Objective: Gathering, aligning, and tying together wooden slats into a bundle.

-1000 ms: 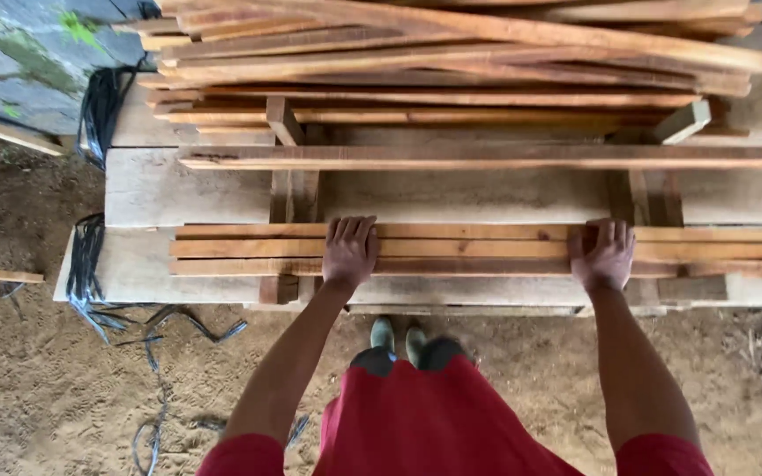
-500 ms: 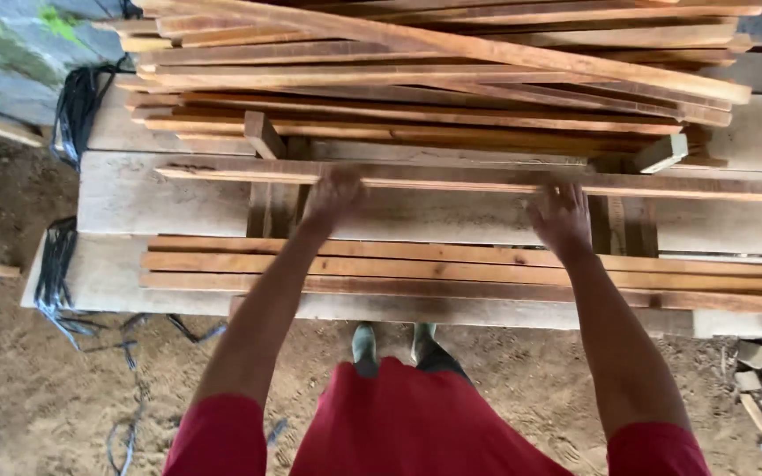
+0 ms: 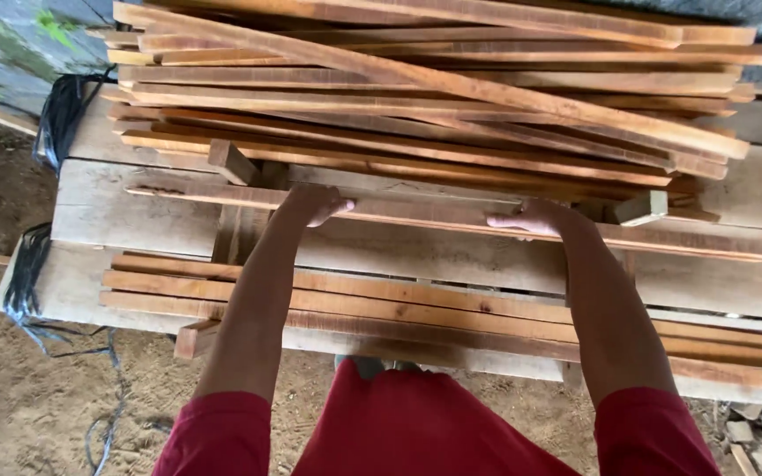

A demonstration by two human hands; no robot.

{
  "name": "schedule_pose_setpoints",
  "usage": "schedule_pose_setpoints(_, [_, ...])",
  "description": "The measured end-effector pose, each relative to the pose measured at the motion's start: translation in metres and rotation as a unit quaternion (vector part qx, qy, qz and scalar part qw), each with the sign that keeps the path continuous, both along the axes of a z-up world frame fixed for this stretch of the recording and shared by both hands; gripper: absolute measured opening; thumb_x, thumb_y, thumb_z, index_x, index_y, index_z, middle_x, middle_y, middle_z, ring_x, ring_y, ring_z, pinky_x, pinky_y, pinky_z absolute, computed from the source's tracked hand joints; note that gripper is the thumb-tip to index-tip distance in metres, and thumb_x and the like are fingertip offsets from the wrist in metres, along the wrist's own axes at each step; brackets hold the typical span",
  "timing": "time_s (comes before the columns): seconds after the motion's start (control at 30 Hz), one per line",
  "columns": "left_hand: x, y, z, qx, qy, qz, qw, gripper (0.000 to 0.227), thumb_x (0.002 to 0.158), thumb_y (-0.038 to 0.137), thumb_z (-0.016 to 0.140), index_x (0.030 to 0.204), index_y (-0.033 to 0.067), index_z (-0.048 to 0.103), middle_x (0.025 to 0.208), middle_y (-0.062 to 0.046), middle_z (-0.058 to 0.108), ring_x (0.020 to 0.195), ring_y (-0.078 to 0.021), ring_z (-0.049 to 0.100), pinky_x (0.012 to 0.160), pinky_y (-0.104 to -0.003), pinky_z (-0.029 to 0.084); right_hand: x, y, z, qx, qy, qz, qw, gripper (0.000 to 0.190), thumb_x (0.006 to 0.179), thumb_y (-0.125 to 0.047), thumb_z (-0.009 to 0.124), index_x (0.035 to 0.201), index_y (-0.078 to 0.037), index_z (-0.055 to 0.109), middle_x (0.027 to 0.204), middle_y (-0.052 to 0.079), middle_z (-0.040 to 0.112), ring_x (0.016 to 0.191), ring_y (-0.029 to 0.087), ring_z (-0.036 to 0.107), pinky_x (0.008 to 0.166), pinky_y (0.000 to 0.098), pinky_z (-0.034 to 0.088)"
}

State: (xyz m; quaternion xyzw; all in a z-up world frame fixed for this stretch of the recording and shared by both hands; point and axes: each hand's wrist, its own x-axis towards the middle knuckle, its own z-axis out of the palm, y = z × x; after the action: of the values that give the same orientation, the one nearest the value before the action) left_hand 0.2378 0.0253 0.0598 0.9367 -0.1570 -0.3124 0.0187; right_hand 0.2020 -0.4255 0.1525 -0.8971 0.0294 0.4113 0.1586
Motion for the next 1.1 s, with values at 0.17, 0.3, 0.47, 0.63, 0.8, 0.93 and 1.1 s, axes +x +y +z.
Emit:
schedule_pose_setpoints(0.17, [-0.007,0.003,0.003,-0.029,-0.065,0.02,0.997,0.059,0.105,0.068,0.032,0.127,0.025,0.065,0.122,-0.005,0.073,0.124,-0.0294,0.065,0.112,-0.058,0.036,-0.024,-0.026,-0.069,-0.079,-0.191,0.082,0.975,0.08,0.085,-0.091,0.045,0.1,-0.02,0.078,0.095,0.007,0.081,0.102,0.03,0.077,0.092,0.0432,0.055])
schedule_pose_setpoints(0.3, [-0.031,0.019,-0.042,-0.072,-0.146,0.028,0.986,0.056,0.104,0.069,0.035,0.123,0.0248,0.063,0.116,-0.004,0.071,0.121,-0.028,0.064,0.112,-0.059,0.033,-0.046,-0.018,-0.071,-0.089,-0.225,0.062,0.968,0.079,0.083,-0.092,0.048,0.108,-0.022,0.075,0.103,0.006,0.079,0.106,0.027,0.075,0.093,0.0436,0.054])
schedule_pose_setpoints(0.47, [-0.055,0.024,-0.074,-0.122,-0.498,-0.054,0.857,0.059,0.099,0.075,0.041,0.118,0.0249,0.063,0.094,0.001,0.067,0.097,-0.0195,0.069,0.092,-0.048,0.049,-0.073,-0.013,-0.071,-0.08,-0.32,0.086,0.94,0.074,0.084,-0.081,0.058,0.118,-0.016,0.067,0.112,0.009,0.072,0.113,0.029,0.069,0.101,0.0467,0.05])
schedule_pose_setpoints(0.63, [-0.087,0.015,-0.07,-0.096,-0.501,-0.072,0.857,0.065,0.099,0.065,0.044,0.131,0.0105,0.06,0.116,-0.012,0.06,0.119,-0.0326,0.06,0.105,-0.06,0.04,-0.091,-0.017,-0.106,-0.106,-0.382,0.113,0.911,0.076,0.084,-0.08,0.06,0.13,-0.019,0.057,0.123,0.007,0.067,0.123,0.028,0.062,0.11,0.0508,0.042])
schedule_pose_setpoints(0.8, [-0.087,0.028,-0.074,-0.111,-0.455,-0.075,0.88,0.068,0.087,0.056,0.065,0.136,0.0092,0.058,0.116,-0.012,0.057,0.119,-0.0312,0.06,0.111,-0.065,0.037,-0.086,-0.021,-0.109,-0.053,-0.274,0.08,0.957,0.079,0.088,-0.075,0.059,0.149,-0.027,0.048,0.147,0.007,0.057,0.142,0.031,0.048,0.121,0.0559,0.026])
schedule_pose_setpoints(0.93, [-0.074,0.031,-0.096,-0.081,-0.405,-0.091,0.906,0.05,0.086,0.037,0.07,0.13,0.0144,0.062,0.119,-0.009,0.065,0.115,-0.0276,0.066,0.11,-0.058,0.041,-0.094,-0.026,-0.099,-0.077,-0.26,0.1,0.957,0.077,0.093,-0.076,0.05,0.152,-0.027,0.047,0.151,0.007,0.056,0.145,0.024,0.046,0.125,0.0463,0.02])
schedule_pose_setpoints(1.1, [-0.089,0.024,-0.062,-0.092,-0.454,-0.075,0.883,0.055,0.077,0.038,0.084,0.124,0.0181,0.063,0.116,-0.002,0.064,0.112,-0.0229,0.066,0.108,-0.055,0.046,-0.106,-0.015,-0.085,-0.115,-0.303,0.103,0.94,0.071,0.096,-0.068,0.054,0.149,-0.022,0.054,0.145,0.008,0.062,0.139,0.024,0.054,0.122,0.0411,0.027])
